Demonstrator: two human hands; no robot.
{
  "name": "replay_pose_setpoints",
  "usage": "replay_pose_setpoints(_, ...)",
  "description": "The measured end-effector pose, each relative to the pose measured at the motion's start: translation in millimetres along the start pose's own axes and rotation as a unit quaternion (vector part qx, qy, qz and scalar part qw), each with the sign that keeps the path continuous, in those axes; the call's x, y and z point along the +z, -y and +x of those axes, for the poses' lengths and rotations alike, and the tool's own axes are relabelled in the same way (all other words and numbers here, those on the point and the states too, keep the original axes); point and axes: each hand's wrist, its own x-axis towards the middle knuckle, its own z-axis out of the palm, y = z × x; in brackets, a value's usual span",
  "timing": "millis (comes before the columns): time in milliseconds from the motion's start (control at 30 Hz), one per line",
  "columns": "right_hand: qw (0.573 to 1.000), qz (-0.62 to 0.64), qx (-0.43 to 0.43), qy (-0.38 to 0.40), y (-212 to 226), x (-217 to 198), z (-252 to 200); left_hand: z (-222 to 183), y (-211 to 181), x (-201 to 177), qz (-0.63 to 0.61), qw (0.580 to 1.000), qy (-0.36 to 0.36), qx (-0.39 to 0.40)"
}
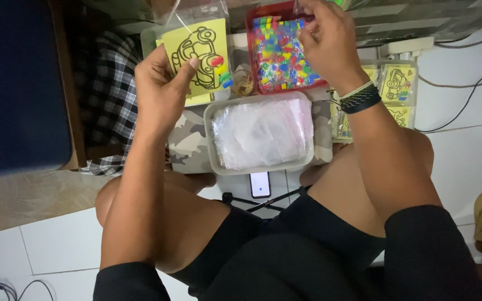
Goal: Packing small illustrated cards and colorful plastic bits into clear plastic bags.
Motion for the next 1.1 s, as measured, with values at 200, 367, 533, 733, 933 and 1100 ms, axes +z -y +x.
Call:
replay_pose_setpoints(200,0.997,-0.064,-0.018,0.046,2,5,-10,-1,-6,-6,-0.002,1.0,-0.007,0.003)
replay_pose_setpoints(367,0.993,-0.075,-0.004,0.089,-2,14,-14,-1,-6,-8,0.008,1.0,-0.016,0.003)
replay_pose_setpoints(533,0.983,-0.12,0.035,0.131,-29,23,-24,-1,-2,-9,-0.026,0.999,-0.008,0.027)
replay_pose_setpoints(733,0.928,-0.236,0.09,0.274,-80,49,-44,-3,-5,-15,-0.001,0.999,-0.041,0.019)
replay_pose_setpoints(933,0.903,-0.204,0.244,0.287,-96,85,-68,-2,-1,-21,-0.035,0.997,-0.062,0.012)
replay_pose_setpoints(1100,0.901,-0.234,0.245,0.273,-101,101,-71,-2,-3,-21,-0.052,0.997,-0.06,-0.005)
